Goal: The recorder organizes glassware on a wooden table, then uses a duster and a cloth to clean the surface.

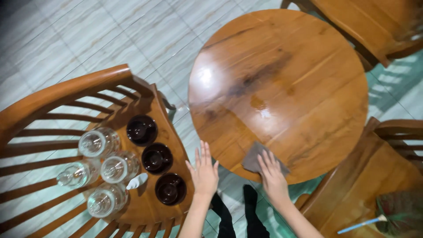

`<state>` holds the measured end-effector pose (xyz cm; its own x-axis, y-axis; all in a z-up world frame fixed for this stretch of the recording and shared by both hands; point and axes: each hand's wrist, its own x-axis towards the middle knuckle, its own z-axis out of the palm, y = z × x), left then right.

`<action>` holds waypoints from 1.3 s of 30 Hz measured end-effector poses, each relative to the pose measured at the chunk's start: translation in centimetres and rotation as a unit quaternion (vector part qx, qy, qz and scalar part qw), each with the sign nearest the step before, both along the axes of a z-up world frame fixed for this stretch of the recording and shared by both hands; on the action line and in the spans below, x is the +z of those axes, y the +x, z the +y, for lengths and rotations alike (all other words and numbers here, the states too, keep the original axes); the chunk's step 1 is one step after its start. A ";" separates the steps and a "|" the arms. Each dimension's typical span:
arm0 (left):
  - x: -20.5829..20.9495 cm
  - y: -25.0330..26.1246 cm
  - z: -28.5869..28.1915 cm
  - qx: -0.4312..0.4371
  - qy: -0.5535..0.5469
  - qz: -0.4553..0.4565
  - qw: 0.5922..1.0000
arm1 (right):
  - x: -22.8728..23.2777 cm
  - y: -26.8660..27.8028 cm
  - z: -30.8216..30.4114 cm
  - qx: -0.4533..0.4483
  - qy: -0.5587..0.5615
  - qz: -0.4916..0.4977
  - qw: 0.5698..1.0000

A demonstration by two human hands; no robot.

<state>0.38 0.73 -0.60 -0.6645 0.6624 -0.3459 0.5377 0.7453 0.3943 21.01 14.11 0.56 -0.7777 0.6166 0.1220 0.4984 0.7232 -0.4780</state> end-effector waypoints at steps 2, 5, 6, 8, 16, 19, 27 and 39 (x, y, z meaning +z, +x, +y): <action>0.2 0.2 0.0 -0.002 0.000 -0.004 1.000 | -1.5 2.9 0.7 -0.027 0.009 -0.007 1.000; -0.2 0.3 0.0 0.003 0.006 0.004 1.000 | -0.8 1.5 2.3 -0.050 0.030 -0.031 0.998; -0.5 0.3 -0.1 0.003 0.012 0.012 1.000 | -0.1 0.2 2.9 -0.052 0.042 -0.050 0.996; -0.4 0.4 0.2 0.009 0.004 0.005 1.000 | -0.2 -3.2 4.5 -0.034 0.047 -0.049 0.997; 0.1 0.3 0.1 0.022 -0.006 -0.014 1.000 | -0.9 -13.8 4.6 0.045 0.039 -0.029 0.998; 0.1 0.4 0.1 0.016 0.019 0.000 1.000 | -0.4 -11.9 3.4 0.082 0.027 -0.017 0.996; 2.3 -0.1 0.6 0.016 -0.029 -0.054 0.998 | -0.6 -0.9 -0.5 0.161 -0.017 -0.072 0.984; 2.5 -1.1 -0.3 -0.001 0.015 -0.059 0.998 | 0.3 -16.6 3.0 0.141 0.068 -0.017 0.988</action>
